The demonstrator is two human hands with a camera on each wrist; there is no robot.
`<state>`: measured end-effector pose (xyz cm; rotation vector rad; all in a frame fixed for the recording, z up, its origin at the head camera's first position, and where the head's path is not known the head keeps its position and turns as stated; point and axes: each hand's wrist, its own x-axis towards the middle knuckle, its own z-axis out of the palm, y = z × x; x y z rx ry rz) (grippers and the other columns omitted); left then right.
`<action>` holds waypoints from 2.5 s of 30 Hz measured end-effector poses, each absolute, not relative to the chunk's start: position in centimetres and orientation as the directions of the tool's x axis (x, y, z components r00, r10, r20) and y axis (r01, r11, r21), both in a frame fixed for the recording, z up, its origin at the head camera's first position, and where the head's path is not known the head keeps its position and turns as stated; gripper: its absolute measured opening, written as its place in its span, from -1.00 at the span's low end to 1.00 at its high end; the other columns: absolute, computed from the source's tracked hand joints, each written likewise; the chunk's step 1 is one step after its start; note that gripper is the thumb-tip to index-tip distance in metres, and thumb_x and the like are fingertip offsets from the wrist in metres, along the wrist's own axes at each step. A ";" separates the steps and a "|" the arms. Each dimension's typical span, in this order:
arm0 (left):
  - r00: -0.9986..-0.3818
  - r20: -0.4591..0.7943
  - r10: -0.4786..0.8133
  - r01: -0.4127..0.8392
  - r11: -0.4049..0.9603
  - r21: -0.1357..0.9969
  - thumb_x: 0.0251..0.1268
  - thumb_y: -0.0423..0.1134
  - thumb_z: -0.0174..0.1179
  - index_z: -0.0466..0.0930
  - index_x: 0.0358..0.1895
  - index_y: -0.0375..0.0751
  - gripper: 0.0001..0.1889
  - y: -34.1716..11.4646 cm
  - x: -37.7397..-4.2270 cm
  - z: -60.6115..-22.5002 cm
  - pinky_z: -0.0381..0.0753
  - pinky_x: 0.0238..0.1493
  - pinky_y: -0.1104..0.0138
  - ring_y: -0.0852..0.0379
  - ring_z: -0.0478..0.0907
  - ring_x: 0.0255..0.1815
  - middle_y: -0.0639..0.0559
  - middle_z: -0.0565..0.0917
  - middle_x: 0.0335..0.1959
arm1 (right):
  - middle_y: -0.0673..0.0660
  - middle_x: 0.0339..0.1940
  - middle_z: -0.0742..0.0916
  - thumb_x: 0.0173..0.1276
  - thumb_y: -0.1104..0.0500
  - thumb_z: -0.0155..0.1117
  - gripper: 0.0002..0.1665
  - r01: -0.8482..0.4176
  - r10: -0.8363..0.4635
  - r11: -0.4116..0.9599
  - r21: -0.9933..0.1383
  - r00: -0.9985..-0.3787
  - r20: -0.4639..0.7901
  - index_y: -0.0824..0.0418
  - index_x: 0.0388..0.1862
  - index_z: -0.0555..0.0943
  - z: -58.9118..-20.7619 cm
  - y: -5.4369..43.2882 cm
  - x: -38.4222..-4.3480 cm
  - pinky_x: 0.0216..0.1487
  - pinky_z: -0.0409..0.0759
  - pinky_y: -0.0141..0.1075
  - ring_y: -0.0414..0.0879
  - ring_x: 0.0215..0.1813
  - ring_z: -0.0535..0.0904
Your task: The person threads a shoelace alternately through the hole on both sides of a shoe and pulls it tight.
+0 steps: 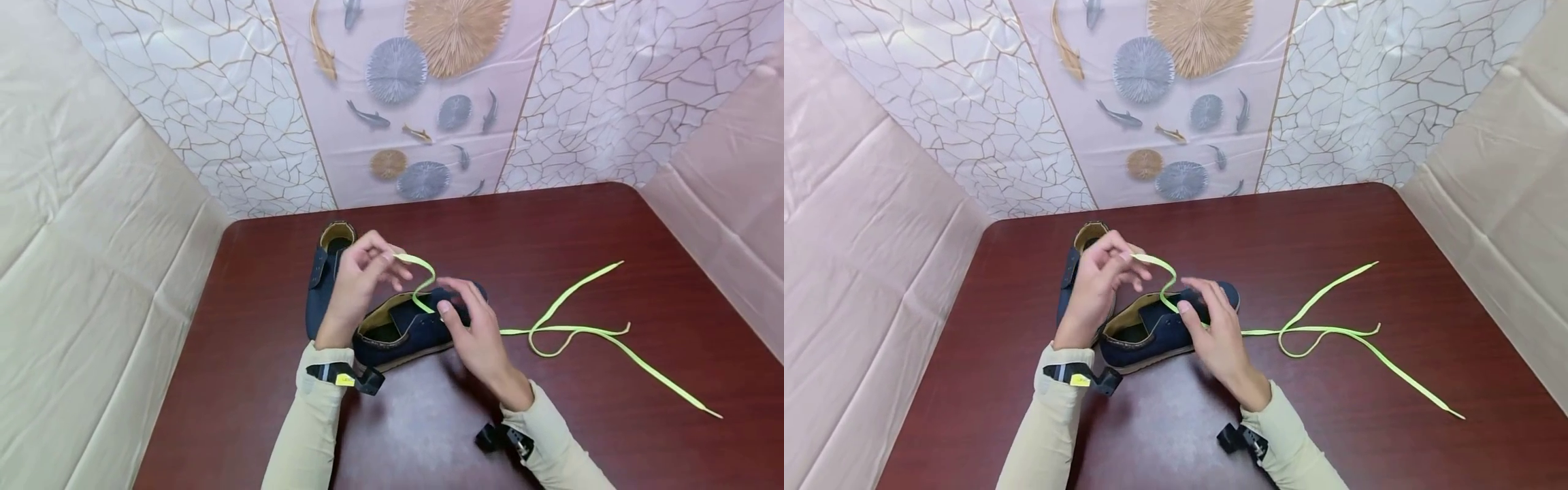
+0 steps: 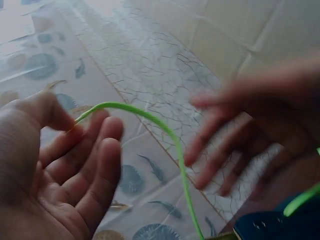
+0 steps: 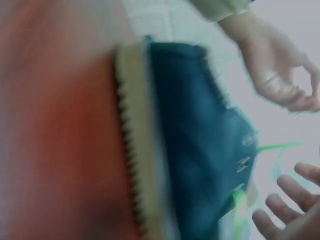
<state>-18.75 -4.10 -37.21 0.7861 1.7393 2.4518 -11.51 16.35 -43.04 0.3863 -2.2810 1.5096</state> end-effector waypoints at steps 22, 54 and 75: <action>-0.837 0.277 0.472 0.343 0.058 0.937 0.55 -0.27 0.27 0.72 -0.11 -0.18 -0.92 -3.9 -19.4 -38.4 0.74 -0.28 0.16 -0.35 0.71 -0.30 -0.02 0.73 -0.17 | 0.12 -0.56 0.52 0.68 0.24 0.13 -0.75 -0.234 -0.424 0.185 -0.955 -0.895 0.137 0.37 -0.23 0.59 -37.1 17.5 -16.9 -0.28 0.69 -0.22 -0.01 -0.49 0.53; -0.906 0.119 0.405 0.376 0.644 0.667 0.52 -0.30 0.27 0.84 -0.19 -0.08 -0.85 -2.0 -19.9 -41.5 0.45 -0.46 0.40 0.25 0.44 -0.64 0.12 0.75 -0.40 | 0.07 -0.29 0.68 0.55 0.35 0.23 -0.87 -0.127 -0.442 0.369 -0.921 -0.895 -0.054 0.35 -0.21 0.70 -41.3 18.0 -18.5 -0.17 0.44 -0.39 -0.16 -0.23 0.51; -0.920 0.095 0.381 0.337 0.640 0.691 0.54 -0.21 0.29 0.84 -0.06 -0.09 -0.86 -2.0 -19.8 -41.6 0.45 -0.46 0.36 0.22 0.51 -0.57 0.09 0.80 -0.29 | -0.05 -0.45 0.64 0.41 0.35 0.19 -0.84 -0.050 -0.300 0.420 -0.906 -0.950 -0.087 0.31 -0.27 0.72 -42.5 17.7 -18.4 -0.31 0.36 -0.38 -0.16 -0.37 0.44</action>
